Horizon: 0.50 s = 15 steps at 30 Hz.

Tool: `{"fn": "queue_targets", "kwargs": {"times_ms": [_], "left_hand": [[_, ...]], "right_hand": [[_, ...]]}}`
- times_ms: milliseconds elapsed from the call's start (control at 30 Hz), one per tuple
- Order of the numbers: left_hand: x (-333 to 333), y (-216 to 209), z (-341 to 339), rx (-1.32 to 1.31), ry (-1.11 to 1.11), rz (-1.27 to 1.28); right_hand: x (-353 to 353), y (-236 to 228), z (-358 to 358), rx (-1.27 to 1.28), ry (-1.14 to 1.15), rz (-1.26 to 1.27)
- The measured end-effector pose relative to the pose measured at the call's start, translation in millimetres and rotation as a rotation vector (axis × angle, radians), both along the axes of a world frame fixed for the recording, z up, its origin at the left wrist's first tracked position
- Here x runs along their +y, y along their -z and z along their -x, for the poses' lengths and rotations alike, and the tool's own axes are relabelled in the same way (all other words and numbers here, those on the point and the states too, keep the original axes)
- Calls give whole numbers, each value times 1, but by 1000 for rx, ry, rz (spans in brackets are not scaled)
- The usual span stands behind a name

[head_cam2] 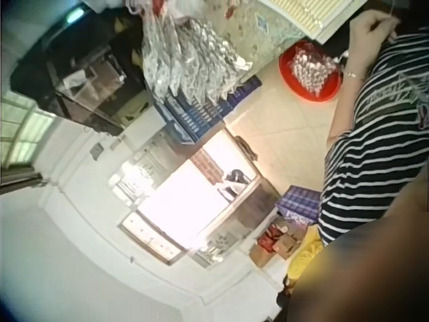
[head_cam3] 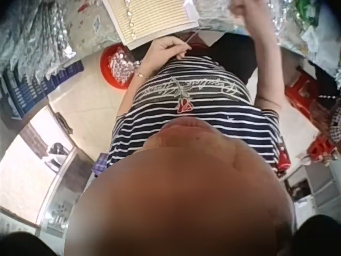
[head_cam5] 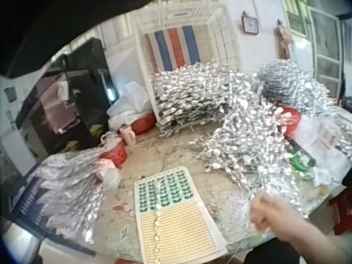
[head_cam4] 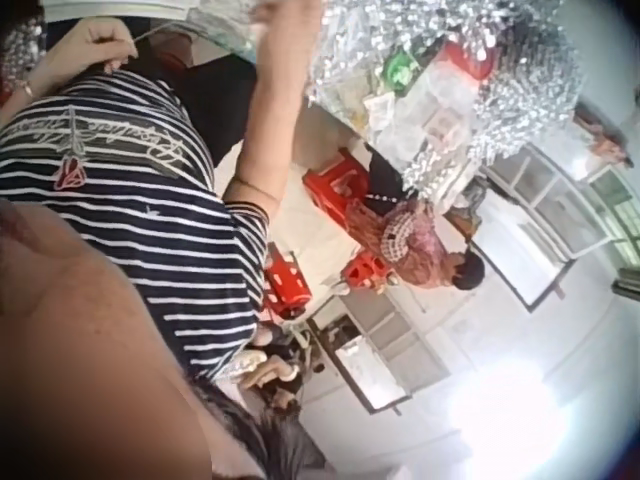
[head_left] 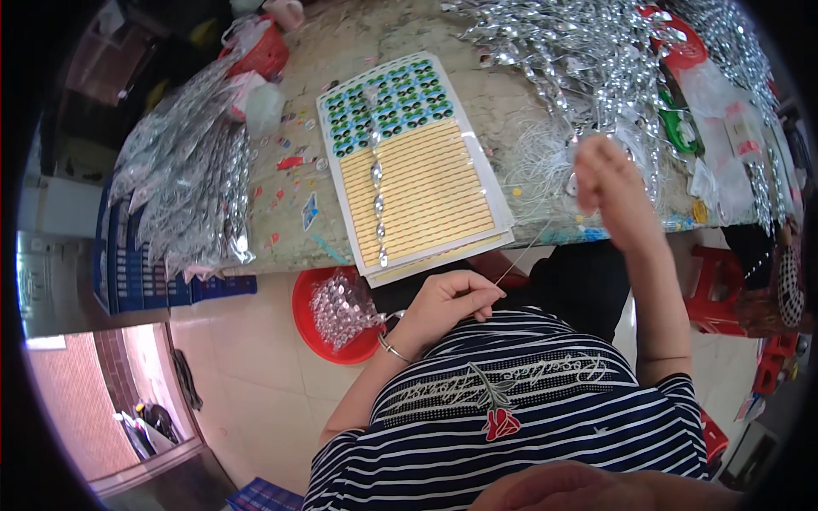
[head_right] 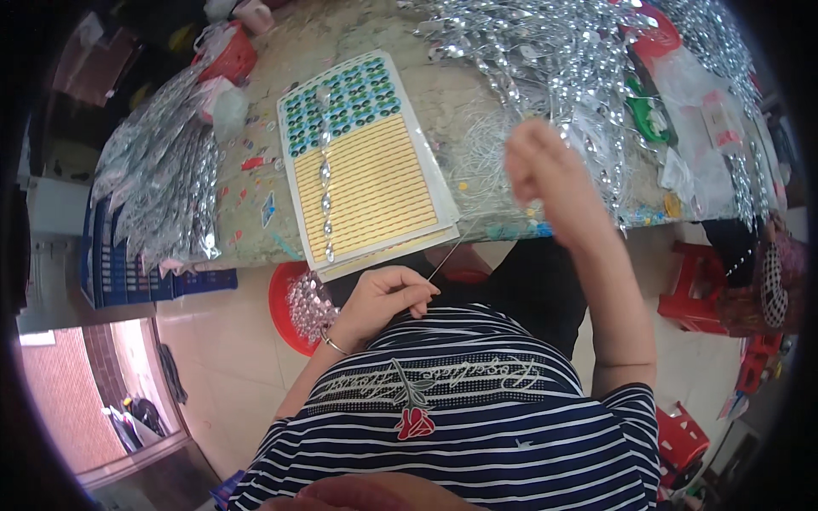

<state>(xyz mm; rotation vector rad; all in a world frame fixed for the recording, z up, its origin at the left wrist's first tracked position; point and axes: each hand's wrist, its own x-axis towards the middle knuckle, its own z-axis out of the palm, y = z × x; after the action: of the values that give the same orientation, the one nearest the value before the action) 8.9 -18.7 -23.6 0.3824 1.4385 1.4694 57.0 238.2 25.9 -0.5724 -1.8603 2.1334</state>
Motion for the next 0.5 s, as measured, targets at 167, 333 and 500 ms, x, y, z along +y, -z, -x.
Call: {"fn": "queue_targets", "kwargs": {"times_ms": [167, 333, 500], "left_hand": [[1, -2, 1, 86, 155, 17], [-26, 6, -3, 125, 5, 130], [-63, 10, -4, 155, -212, 197]], "right_hand": [[-23, -9, 4, 15, -182, 131], [-10, -10, 14, 34, -188, 99], [9, -1, 31, -17, -238, 28]]}}
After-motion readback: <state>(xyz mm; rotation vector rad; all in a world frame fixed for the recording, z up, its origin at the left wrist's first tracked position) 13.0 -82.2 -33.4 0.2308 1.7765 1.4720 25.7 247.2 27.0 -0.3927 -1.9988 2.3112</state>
